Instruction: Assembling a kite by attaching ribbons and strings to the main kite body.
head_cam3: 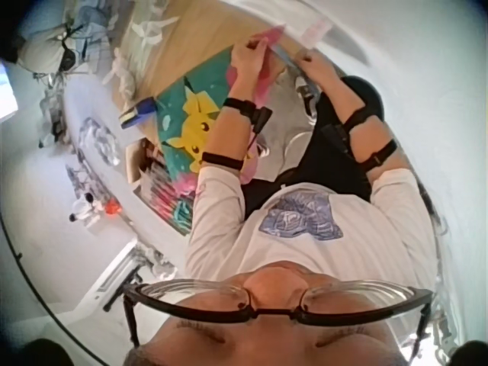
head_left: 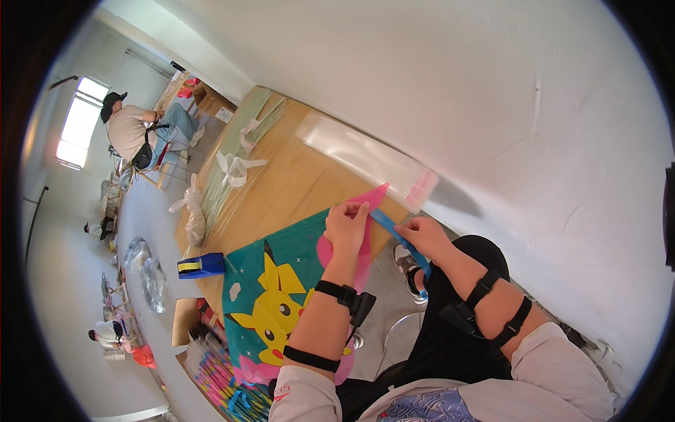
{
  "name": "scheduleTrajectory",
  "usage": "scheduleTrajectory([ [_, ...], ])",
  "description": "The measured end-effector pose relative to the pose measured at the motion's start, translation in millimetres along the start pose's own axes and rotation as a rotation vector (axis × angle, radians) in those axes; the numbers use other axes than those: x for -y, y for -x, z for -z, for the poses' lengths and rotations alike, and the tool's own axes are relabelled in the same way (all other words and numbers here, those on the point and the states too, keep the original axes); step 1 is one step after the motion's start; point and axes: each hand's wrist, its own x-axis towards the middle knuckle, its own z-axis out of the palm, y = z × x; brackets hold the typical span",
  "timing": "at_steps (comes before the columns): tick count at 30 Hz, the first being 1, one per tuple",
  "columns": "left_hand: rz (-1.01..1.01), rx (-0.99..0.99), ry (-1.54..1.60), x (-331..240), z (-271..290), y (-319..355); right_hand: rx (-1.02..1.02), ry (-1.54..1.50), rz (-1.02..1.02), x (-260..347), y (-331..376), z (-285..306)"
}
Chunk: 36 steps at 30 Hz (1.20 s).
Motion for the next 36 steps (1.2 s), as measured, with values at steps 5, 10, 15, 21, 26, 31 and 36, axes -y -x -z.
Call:
scheduleTrajectory([
  [5,0.071,0.031,0.070,-4.1,-2.3,1.1,-0.039,0.008,0.022,-6.2,-4.3,-2.7],
  [10,0.081,-0.009,0.075,-4.6,-5.1,2.8,-0.078,-0.011,0.027,-7.1,-7.4,-7.3],
  [15,0.076,-0.062,0.028,-8.7,-6.4,4.9,-0.095,0.011,0.066,-5.0,-6.1,-6.7],
  [21,0.080,-0.070,0.020,-11.2,-5.6,6.4,-0.092,0.010,0.068,-4.5,-4.2,-5.5],
  [26,0.081,-0.080,0.015,-14.9,-4.1,9.0,-0.092,0.004,0.060,-5.2,-5.3,-6.3],
  [31,0.069,-0.104,0.002,-16.9,-3.6,12.0,-0.078,-0.017,0.052,-5.9,-5.4,-5.8],
  [36,0.059,-0.109,-0.010,-14.0,-5.3,11.3,-0.084,-0.023,0.046,-6.7,-6.9,-5.7],
])
